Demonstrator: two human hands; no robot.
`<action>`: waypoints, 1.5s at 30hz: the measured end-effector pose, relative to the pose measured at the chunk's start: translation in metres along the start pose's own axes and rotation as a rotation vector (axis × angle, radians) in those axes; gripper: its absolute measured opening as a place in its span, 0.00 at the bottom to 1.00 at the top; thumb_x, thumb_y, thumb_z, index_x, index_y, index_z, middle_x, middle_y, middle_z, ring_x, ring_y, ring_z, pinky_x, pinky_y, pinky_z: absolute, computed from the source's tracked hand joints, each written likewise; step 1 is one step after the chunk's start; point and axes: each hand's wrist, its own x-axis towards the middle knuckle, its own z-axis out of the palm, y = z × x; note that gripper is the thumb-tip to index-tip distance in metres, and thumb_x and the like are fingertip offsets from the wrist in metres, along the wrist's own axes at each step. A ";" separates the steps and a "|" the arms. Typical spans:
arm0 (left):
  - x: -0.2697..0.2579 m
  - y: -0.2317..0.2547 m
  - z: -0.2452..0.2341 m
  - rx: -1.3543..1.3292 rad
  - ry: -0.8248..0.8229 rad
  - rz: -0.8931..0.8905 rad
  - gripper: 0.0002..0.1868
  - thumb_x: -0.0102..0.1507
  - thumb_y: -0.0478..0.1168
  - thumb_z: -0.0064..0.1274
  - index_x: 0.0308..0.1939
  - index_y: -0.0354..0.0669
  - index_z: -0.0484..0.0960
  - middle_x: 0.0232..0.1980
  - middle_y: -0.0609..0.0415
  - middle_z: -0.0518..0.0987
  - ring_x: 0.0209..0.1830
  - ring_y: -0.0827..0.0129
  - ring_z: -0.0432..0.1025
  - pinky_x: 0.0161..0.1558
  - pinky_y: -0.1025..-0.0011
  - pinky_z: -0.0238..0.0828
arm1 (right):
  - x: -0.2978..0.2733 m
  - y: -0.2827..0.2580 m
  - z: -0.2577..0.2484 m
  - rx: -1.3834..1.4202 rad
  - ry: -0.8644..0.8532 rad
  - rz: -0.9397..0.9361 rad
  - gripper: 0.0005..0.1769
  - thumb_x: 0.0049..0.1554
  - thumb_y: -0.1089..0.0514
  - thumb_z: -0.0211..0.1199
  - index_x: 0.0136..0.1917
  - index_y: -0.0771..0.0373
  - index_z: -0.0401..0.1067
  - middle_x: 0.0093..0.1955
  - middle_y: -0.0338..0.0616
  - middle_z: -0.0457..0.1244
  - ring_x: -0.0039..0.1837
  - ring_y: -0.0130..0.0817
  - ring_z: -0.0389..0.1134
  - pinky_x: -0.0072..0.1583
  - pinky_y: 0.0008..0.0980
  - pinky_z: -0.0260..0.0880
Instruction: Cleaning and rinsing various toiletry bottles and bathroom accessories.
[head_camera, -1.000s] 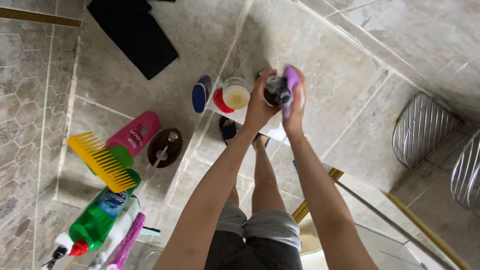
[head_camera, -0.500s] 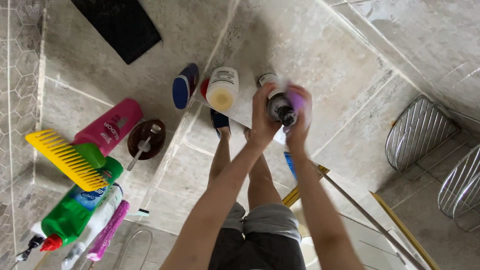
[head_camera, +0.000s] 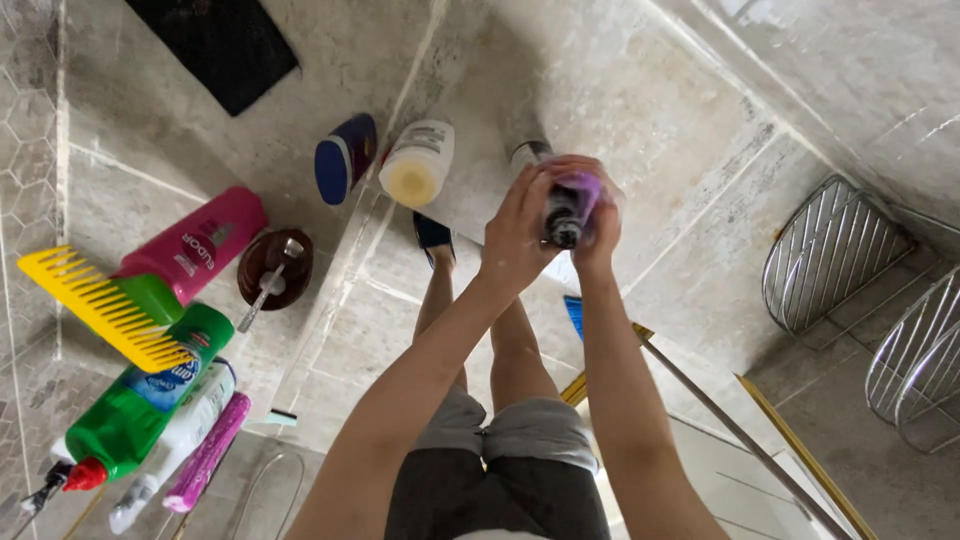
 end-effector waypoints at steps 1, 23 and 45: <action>0.000 -0.008 0.006 0.014 0.034 -0.039 0.47 0.52 0.39 0.73 0.71 0.42 0.63 0.72 0.41 0.68 0.72 0.45 0.67 0.61 0.60 0.76 | 0.012 0.013 0.000 0.183 -0.138 -0.001 0.34 0.68 0.37 0.42 0.60 0.69 0.73 0.67 0.57 0.64 0.70 0.49 0.65 0.75 0.41 0.63; -0.047 0.027 -0.017 -0.496 0.380 -0.200 0.42 0.57 0.38 0.72 0.69 0.42 0.64 0.71 0.46 0.70 0.71 0.56 0.67 0.75 0.58 0.67 | -0.060 0.147 -0.009 1.244 0.269 0.649 0.21 0.62 0.49 0.46 0.56 0.65 0.71 0.53 0.55 0.69 0.55 0.46 0.72 0.58 0.48 0.77; -0.038 -0.017 -0.106 0.013 0.557 -0.073 0.23 0.70 0.35 0.52 0.69 0.39 0.68 0.68 0.47 0.70 0.66 0.56 0.72 0.65 0.64 0.79 | -0.082 -0.087 0.094 0.633 0.010 0.528 0.32 0.67 0.48 0.58 0.79 0.62 0.55 0.74 0.50 0.54 0.76 0.44 0.55 0.75 0.49 0.61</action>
